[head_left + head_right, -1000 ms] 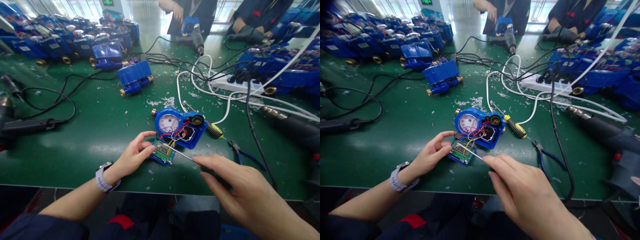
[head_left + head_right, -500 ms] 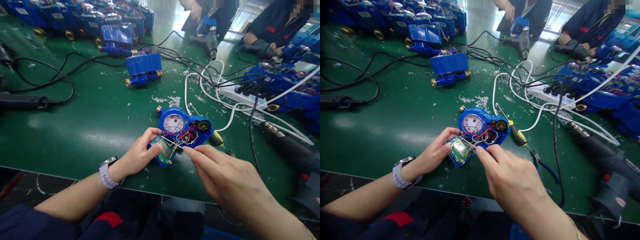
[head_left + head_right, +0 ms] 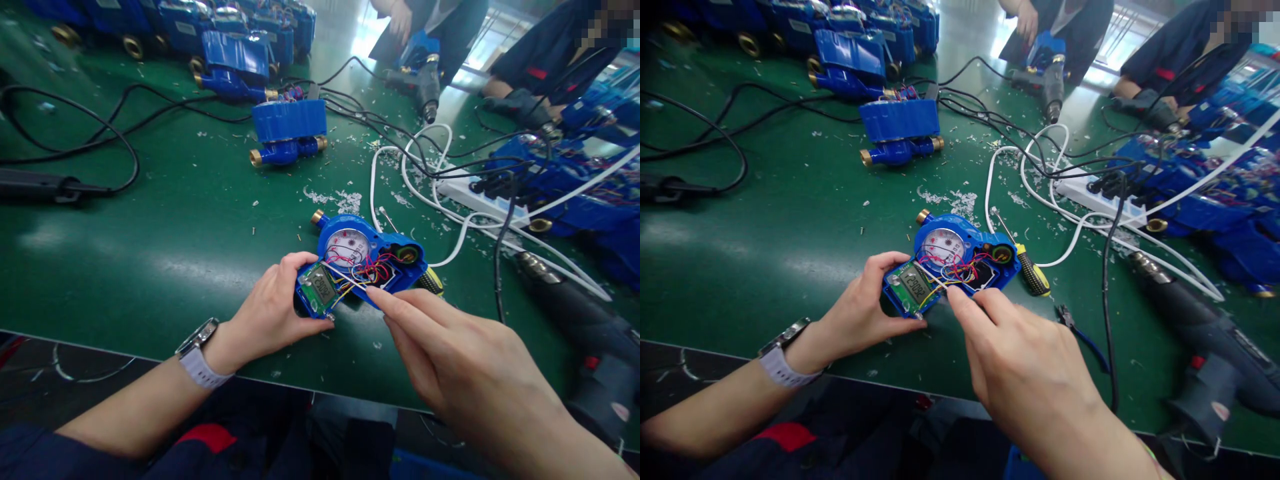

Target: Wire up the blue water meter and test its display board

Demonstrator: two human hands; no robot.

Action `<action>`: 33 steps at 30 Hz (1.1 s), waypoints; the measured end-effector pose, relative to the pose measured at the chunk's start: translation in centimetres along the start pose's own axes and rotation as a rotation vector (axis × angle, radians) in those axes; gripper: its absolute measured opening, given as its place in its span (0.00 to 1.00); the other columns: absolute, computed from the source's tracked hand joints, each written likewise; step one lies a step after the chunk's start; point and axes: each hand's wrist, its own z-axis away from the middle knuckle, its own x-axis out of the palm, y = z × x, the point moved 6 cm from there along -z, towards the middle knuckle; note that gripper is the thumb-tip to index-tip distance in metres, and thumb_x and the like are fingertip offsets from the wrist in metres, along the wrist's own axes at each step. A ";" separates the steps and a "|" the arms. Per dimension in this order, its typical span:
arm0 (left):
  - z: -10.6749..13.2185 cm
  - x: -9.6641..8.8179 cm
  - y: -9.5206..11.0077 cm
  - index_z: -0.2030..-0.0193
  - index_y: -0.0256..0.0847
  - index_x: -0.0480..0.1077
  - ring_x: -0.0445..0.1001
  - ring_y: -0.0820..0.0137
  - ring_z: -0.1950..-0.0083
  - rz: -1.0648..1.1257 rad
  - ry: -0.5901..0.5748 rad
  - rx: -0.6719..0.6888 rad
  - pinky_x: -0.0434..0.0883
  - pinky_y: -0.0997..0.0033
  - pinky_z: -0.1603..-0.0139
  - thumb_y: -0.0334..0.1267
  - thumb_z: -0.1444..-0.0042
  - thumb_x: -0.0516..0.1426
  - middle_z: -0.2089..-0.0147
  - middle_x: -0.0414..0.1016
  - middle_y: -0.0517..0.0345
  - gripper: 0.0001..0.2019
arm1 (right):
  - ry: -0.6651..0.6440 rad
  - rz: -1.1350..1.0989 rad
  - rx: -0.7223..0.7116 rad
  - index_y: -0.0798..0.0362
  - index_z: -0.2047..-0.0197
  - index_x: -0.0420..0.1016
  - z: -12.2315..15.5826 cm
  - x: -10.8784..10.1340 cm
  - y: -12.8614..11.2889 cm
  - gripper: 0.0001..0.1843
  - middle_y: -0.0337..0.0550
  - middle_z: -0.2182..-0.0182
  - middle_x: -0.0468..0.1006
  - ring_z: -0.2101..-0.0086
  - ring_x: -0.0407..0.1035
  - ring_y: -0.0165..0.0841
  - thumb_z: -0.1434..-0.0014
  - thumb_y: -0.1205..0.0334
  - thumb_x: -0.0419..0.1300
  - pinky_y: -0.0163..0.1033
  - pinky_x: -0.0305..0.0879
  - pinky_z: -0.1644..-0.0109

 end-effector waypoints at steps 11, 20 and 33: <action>-1.8 -1.4 -0.4 0.41 0.40 0.56 0.74 0.59 0.48 0.125 -0.263 0.043 0.72 0.60 0.48 0.46 0.56 0.66 0.45 0.70 0.48 0.37 | 0.033 0.115 -0.061 0.53 0.46 0.72 -0.1 -2.6 0.6 0.19 0.43 0.62 0.79 0.74 0.72 0.29 0.34 0.69 0.46 0.35 0.59 0.77; -1.8 -0.9 -0.9 0.39 0.39 0.56 0.76 0.59 0.51 0.227 -0.284 0.028 0.73 0.61 0.53 0.46 0.56 0.65 0.46 0.72 0.47 0.38 | -0.053 0.169 -0.171 0.56 0.47 0.70 -0.7 -2.1 -0.6 0.21 0.45 0.64 0.78 0.73 0.73 0.33 0.39 0.73 0.45 0.37 0.62 0.76; -1.3 -0.7 -1.4 0.39 0.39 0.56 0.77 0.59 0.50 0.285 -0.317 -0.068 0.74 0.62 0.51 0.45 0.57 0.67 0.47 0.74 0.47 0.40 | -0.072 0.259 -0.239 0.54 0.45 0.70 -0.8 -1.4 -1.3 0.21 0.45 0.62 0.79 0.75 0.72 0.32 0.37 0.71 0.45 0.36 0.62 0.77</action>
